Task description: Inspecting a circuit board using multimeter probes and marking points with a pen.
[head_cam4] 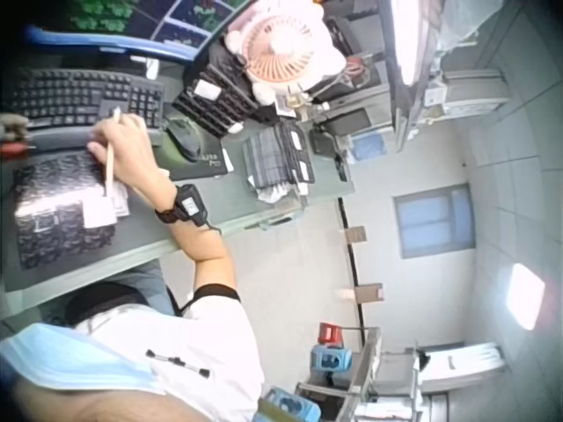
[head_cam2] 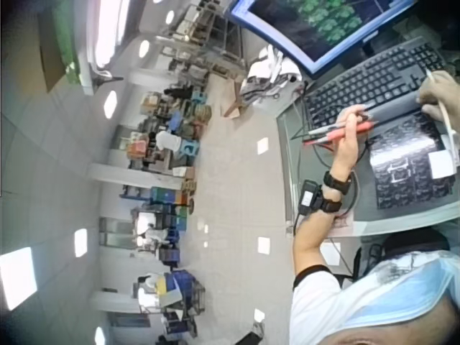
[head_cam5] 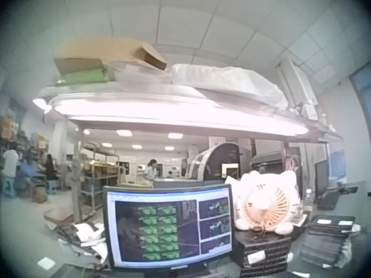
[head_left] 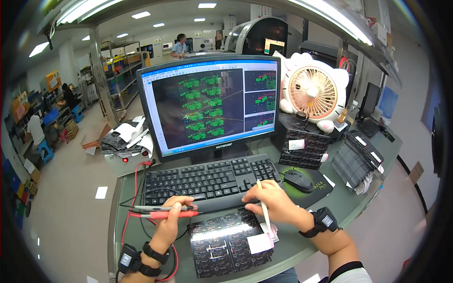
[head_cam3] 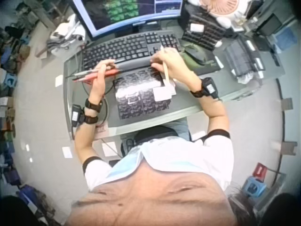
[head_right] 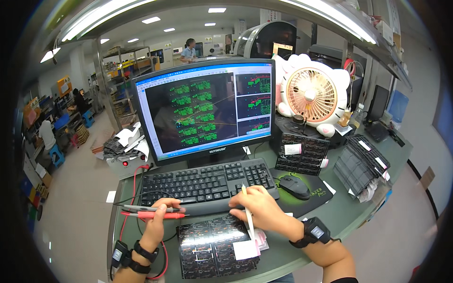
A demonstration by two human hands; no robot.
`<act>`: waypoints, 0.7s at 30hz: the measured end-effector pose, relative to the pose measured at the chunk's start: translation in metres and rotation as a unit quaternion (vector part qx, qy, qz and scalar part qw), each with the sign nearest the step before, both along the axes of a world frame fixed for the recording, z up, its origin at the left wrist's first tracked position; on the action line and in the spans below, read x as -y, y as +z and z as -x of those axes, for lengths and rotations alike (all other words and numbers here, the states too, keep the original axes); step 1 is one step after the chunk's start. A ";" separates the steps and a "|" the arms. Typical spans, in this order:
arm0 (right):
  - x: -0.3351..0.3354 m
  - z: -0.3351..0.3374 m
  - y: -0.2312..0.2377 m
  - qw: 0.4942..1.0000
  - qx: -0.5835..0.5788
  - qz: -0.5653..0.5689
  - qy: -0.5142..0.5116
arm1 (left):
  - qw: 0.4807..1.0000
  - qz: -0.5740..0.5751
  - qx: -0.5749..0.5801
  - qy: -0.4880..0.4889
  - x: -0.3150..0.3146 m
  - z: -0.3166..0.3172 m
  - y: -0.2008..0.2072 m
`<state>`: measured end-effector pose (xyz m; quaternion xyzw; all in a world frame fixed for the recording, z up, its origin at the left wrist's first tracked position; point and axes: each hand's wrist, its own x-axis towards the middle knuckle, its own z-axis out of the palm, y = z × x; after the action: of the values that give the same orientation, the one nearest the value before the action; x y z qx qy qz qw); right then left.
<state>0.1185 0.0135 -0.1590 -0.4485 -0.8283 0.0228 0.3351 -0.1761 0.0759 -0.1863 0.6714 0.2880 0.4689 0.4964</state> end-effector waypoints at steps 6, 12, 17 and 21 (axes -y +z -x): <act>0.005 -0.011 -0.024 0.998 -0.039 -0.043 0.007 | 0.989 -0.076 -0.113 0.052 0.001 -0.007 -0.002; 0.001 -0.015 -0.034 0.997 -0.046 -0.062 0.007 | 0.986 -0.047 -0.152 0.051 0.001 -0.009 -0.004; 0.003 -0.012 -0.031 0.996 -0.063 -0.066 0.010 | 0.992 -0.034 -0.120 0.036 -0.002 -0.010 -0.011; 0.003 -0.010 -0.031 0.995 -0.065 -0.076 0.019 | 0.989 -0.036 -0.139 0.032 -0.005 -0.009 -0.013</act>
<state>0.1282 0.0109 -0.1896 -0.4034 -0.8124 -0.0049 0.4209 -0.1673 0.0809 -0.1992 0.7381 0.3585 0.3966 0.4116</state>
